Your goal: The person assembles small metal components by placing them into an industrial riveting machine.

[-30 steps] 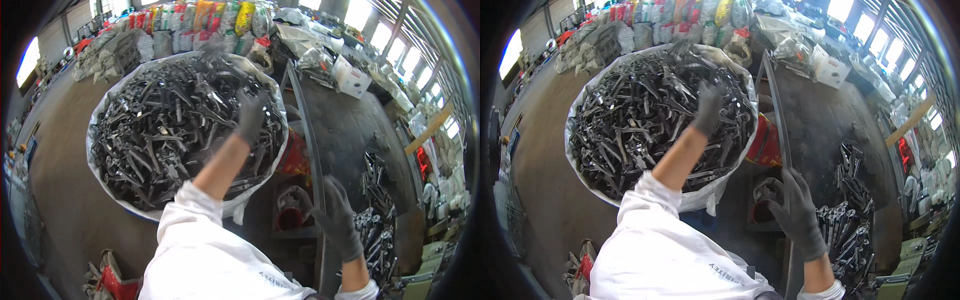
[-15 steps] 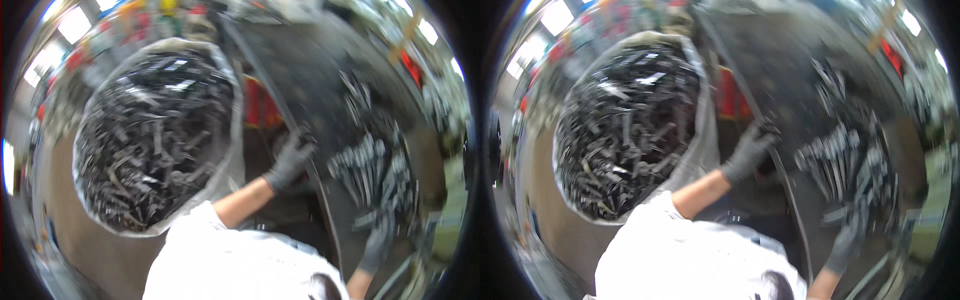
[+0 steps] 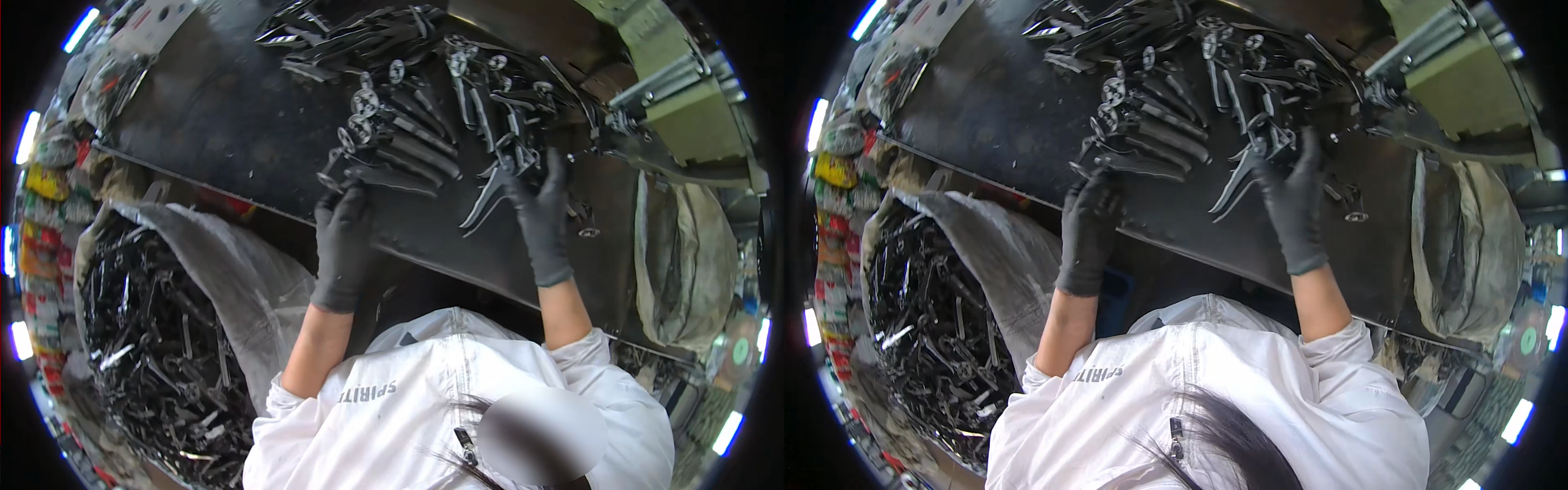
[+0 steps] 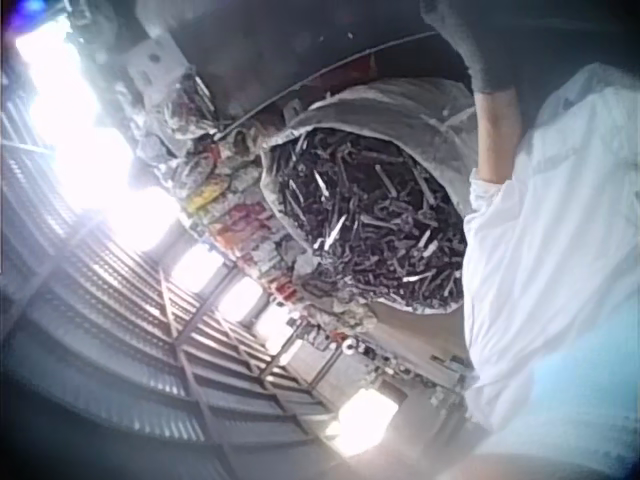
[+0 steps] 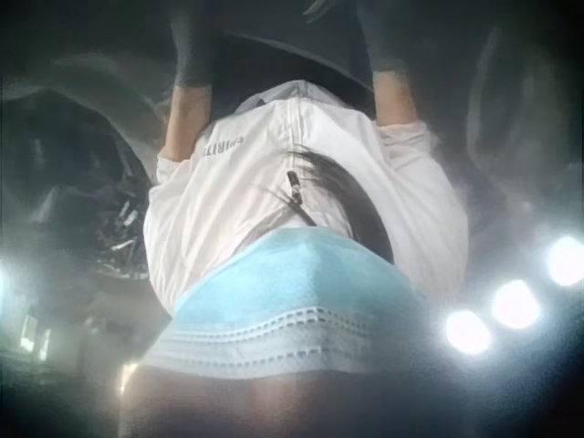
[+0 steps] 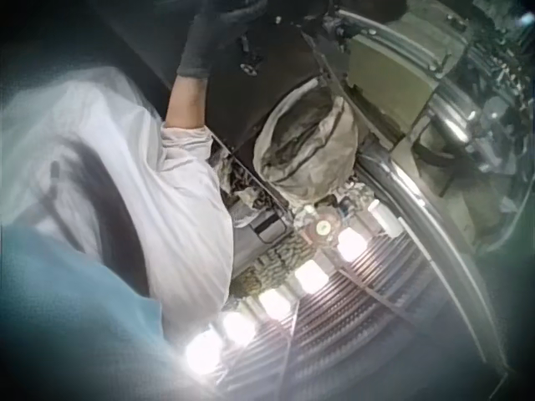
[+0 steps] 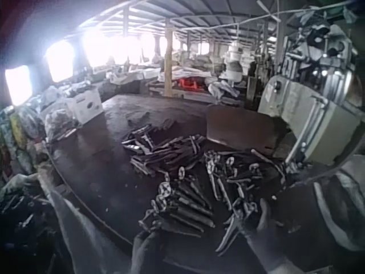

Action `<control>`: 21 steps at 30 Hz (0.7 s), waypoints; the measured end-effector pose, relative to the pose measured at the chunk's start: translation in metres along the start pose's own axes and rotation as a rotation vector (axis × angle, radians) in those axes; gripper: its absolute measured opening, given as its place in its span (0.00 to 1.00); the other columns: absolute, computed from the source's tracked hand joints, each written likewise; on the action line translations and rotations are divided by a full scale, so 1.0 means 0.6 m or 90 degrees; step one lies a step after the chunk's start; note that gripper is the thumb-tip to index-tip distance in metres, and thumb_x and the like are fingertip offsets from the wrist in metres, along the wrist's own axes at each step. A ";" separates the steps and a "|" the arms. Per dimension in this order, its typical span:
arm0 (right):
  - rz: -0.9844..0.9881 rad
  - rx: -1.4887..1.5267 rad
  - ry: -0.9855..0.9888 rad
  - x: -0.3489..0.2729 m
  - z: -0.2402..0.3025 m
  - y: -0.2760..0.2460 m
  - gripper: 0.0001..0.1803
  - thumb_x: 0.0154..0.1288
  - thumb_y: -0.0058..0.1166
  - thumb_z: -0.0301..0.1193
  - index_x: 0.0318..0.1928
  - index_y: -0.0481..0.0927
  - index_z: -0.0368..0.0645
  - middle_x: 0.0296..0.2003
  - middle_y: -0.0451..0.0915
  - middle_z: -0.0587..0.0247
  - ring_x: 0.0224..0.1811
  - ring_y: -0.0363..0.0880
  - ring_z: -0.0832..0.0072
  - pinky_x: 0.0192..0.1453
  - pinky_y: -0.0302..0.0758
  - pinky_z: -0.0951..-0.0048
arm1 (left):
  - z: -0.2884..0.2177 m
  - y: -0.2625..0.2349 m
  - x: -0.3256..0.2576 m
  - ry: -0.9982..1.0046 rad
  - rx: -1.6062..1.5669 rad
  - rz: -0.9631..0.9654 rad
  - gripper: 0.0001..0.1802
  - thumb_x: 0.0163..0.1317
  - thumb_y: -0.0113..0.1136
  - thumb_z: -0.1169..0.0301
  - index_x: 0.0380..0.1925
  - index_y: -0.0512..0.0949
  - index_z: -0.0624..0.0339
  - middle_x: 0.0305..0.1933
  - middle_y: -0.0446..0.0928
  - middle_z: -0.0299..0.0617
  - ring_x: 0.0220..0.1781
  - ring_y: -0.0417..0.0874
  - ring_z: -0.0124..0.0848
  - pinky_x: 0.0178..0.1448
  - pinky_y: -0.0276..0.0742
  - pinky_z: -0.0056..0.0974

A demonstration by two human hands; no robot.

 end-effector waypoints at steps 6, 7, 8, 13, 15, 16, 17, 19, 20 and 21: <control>0.010 -0.366 -0.113 0.027 -0.002 0.062 0.60 0.55 0.79 0.36 0.80 0.52 0.37 0.76 0.55 0.31 0.78 0.59 0.42 0.81 0.61 0.50 | -0.035 0.093 0.187 -0.222 -0.511 -0.134 0.54 0.65 0.75 0.62 0.78 0.48 0.69 0.71 0.68 0.57 0.70 0.74 0.42 0.70 0.74 0.41; 0.032 -0.291 -0.067 0.033 -0.012 0.065 0.57 0.56 0.74 0.30 0.80 0.52 0.38 0.76 0.53 0.33 0.78 0.61 0.43 0.80 0.64 0.50 | -0.028 0.098 0.208 -0.219 -0.509 -0.131 0.54 0.65 0.75 0.62 0.78 0.48 0.69 0.71 0.68 0.57 0.70 0.74 0.42 0.70 0.74 0.41; 0.055 -0.220 -0.022 0.040 -0.020 0.068 0.55 0.57 0.70 0.25 0.81 0.52 0.40 0.77 0.52 0.34 0.77 0.62 0.45 0.79 0.66 0.51 | -0.022 0.094 0.228 -0.155 -0.279 -0.169 0.59 0.61 0.77 0.60 0.79 0.46 0.69 0.73 0.64 0.60 0.72 0.71 0.46 0.72 0.72 0.44; 0.053 0.128 -0.002 0.030 0.062 0.065 0.54 0.57 0.64 0.18 0.82 0.50 0.40 0.75 0.59 0.40 0.73 0.70 0.57 0.73 0.75 0.60 | 0.003 0.085 0.243 -0.064 0.155 -0.199 0.70 0.48 0.82 0.59 0.81 0.42 0.70 0.75 0.57 0.68 0.77 0.64 0.56 0.79 0.65 0.50; 0.037 0.096 -0.076 0.053 0.077 0.063 0.54 0.58 0.63 0.19 0.83 0.51 0.38 0.71 0.69 0.46 0.61 0.80 0.66 0.67 0.79 0.69 | 0.007 0.087 0.243 -0.090 -0.002 -0.167 0.69 0.51 0.80 0.65 0.81 0.38 0.66 0.75 0.60 0.64 0.74 0.68 0.51 0.76 0.69 0.47; 0.035 0.092 -0.078 0.069 0.094 0.063 0.54 0.58 0.63 0.19 0.83 0.51 0.38 0.71 0.69 0.46 0.61 0.80 0.66 0.67 0.79 0.69 | 0.000 0.092 0.245 -0.100 -0.086 -0.148 0.68 0.53 0.78 0.68 0.81 0.35 0.64 0.75 0.62 0.62 0.73 0.69 0.48 0.75 0.70 0.45; 0.058 0.094 -0.123 0.083 0.123 0.076 0.53 0.58 0.63 0.19 0.82 0.52 0.37 0.70 0.70 0.47 0.57 0.81 0.68 0.63 0.80 0.69 | 0.003 0.091 0.243 -0.113 -0.161 -0.133 0.68 0.54 0.77 0.71 0.81 0.33 0.62 0.75 0.64 0.60 0.72 0.71 0.46 0.74 0.72 0.44; 0.085 -0.089 -0.342 0.112 0.157 0.090 0.51 0.59 0.62 0.21 0.82 0.54 0.36 0.63 0.76 0.51 0.47 0.80 0.77 0.52 0.82 0.71 | 0.004 0.092 0.239 -0.134 -0.314 -0.102 0.68 0.57 0.75 0.77 0.81 0.28 0.57 0.75 0.67 0.55 0.70 0.75 0.41 0.71 0.76 0.40; 0.086 -0.086 -0.345 0.105 0.159 0.091 0.51 0.59 0.62 0.21 0.82 0.54 0.36 0.63 0.76 0.51 0.47 0.80 0.77 0.52 0.82 0.71 | 0.004 0.091 0.237 -0.143 -0.392 -0.085 0.68 0.59 0.74 0.80 0.81 0.26 0.55 0.75 0.69 0.53 0.68 0.77 0.38 0.70 0.78 0.39; 0.189 0.092 -0.148 0.089 0.144 0.094 0.49 0.59 0.62 0.22 0.81 0.56 0.36 0.61 0.77 0.53 0.47 0.79 0.79 0.51 0.82 0.72 | 0.005 0.088 0.233 -0.151 -0.471 -0.068 0.69 0.60 0.72 0.83 0.81 0.24 0.53 0.75 0.70 0.51 0.67 0.78 0.35 0.68 0.80 0.37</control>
Point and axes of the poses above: each hand's wrist, its own x-axis towards the middle knuckle, its own y-axis out of the palm, z = x × y, the point moved 4 cm from there along x, towards the middle knuckle
